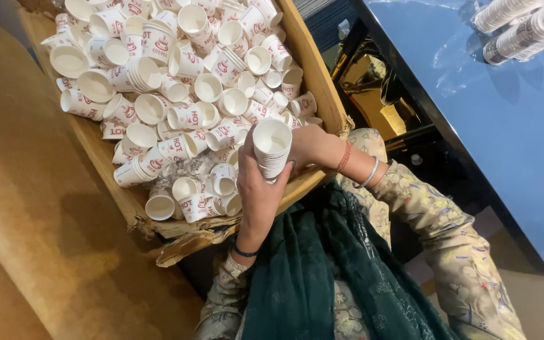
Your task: Taking paper cups out of a large bulk box, stacking them, and placing them into plastic bags.
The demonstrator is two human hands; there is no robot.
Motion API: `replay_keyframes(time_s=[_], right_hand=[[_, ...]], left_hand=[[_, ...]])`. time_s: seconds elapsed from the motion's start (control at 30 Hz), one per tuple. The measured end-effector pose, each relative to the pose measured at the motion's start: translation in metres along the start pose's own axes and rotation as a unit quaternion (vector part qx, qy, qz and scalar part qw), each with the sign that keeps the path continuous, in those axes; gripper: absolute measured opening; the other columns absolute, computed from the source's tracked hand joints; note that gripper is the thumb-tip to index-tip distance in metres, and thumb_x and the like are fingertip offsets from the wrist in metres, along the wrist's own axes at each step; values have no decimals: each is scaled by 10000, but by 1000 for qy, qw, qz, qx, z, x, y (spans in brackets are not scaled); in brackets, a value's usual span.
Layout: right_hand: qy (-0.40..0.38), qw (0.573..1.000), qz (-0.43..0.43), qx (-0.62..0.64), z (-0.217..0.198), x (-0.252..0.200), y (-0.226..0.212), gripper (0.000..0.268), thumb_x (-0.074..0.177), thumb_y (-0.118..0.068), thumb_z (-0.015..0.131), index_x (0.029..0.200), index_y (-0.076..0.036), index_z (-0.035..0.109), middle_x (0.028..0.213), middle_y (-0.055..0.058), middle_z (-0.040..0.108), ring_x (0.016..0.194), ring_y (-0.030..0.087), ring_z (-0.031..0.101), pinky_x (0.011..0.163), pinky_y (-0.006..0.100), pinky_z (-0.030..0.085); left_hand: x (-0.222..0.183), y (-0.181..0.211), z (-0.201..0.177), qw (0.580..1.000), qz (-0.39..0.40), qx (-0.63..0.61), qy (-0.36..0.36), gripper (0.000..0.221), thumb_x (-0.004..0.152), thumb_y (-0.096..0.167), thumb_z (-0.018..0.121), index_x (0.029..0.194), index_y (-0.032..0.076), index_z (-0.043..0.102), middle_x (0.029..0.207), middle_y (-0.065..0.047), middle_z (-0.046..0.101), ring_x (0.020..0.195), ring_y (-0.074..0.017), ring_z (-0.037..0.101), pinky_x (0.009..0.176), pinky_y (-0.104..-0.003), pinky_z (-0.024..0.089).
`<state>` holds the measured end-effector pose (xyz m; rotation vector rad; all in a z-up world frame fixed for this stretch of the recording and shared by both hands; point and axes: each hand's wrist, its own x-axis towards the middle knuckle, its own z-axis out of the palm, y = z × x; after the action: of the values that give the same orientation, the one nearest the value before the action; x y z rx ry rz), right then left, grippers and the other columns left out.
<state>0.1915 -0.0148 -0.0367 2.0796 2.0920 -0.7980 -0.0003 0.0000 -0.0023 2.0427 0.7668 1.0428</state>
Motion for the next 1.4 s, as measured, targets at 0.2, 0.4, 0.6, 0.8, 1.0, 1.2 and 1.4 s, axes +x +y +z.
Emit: replay_keyframes(time_s=[0.2, 0.4, 0.6, 0.8, 1.0, 1.2, 1.4], right_hand=[[87, 995, -22, -39, 38, 1, 26, 432, 701, -264, 836, 1066, -85, 690, 985, 180, 686, 873, 374, 695, 693, 470, 576], [237, 957, -23, 166, -68, -78, -17, 501, 713, -181, 868, 1112, 14, 637, 1090, 231, 582, 927, 391, 633, 776, 473, 547], [478, 794, -83, 366, -81, -128, -41, 307, 980, 8, 758, 1268, -8, 651, 1364, 147, 628, 1256, 207, 636, 988, 313, 558], [526, 717, -169, 425, -66, -132, -52, 319, 999, 14, 731, 1297, -21, 622, 1405, 200, 620, 1293, 242, 625, 1127, 356, 520], [494, 809, -126, 293, -88, -131, -70, 296, 943, -17, 767, 1223, -18, 671, 1332, 140, 695, 1248, 248, 687, 1066, 362, 562], [493, 793, -106, 342, -101, -111, -46, 302, 987, -99, 464, 1204, -24, 660, 1219, 92, 709, 1089, 194, 697, 937, 348, 562], [269, 940, -144, 153, -59, -49, 11, 176, 881, -70, 692, 1015, 45, 690, 947, 226, 680, 904, 406, 658, 805, 472, 540]], left_hand=[[3, 6, -2, 1000, -13, -18, -8, 890, 781, 104, 894, 1516, 12, 400, 1417, -239, 582, 1305, -399, 607, 1086, -456, 508], [3, 7, -2, 1000, -7, -22, -7, 857, 781, 96, 885, 1491, -3, 414, 1388, -234, 578, 1278, -410, 607, 1058, -461, 510], [14, 22, -10, 999, 42, 7, -20, 695, 817, 42, 845, 1420, -4, 502, 1271, -198, 610, 1188, -410, 618, 979, -490, 512], [12, 26, -12, 998, 5, 43, -38, 778, 733, -54, 789, 1452, 72, 522, 1243, -170, 568, 1174, -387, 615, 960, -483, 507], [12, 31, -14, 996, 1, 79, -28, 805, 699, -122, 745, 1443, 104, 534, 1254, -152, 560, 1185, -380, 595, 962, -489, 489], [8, 19, -9, 998, 8, 65, 0, 769, 755, -72, 789, 1456, 102, 523, 1249, -146, 553, 1192, -354, 601, 991, -467, 514], [9, 24, -12, 997, -5, 72, 31, 753, 754, -79, 757, 1457, 75, 537, 1294, -194, 555, 1242, -403, 588, 1020, -504, 494]])
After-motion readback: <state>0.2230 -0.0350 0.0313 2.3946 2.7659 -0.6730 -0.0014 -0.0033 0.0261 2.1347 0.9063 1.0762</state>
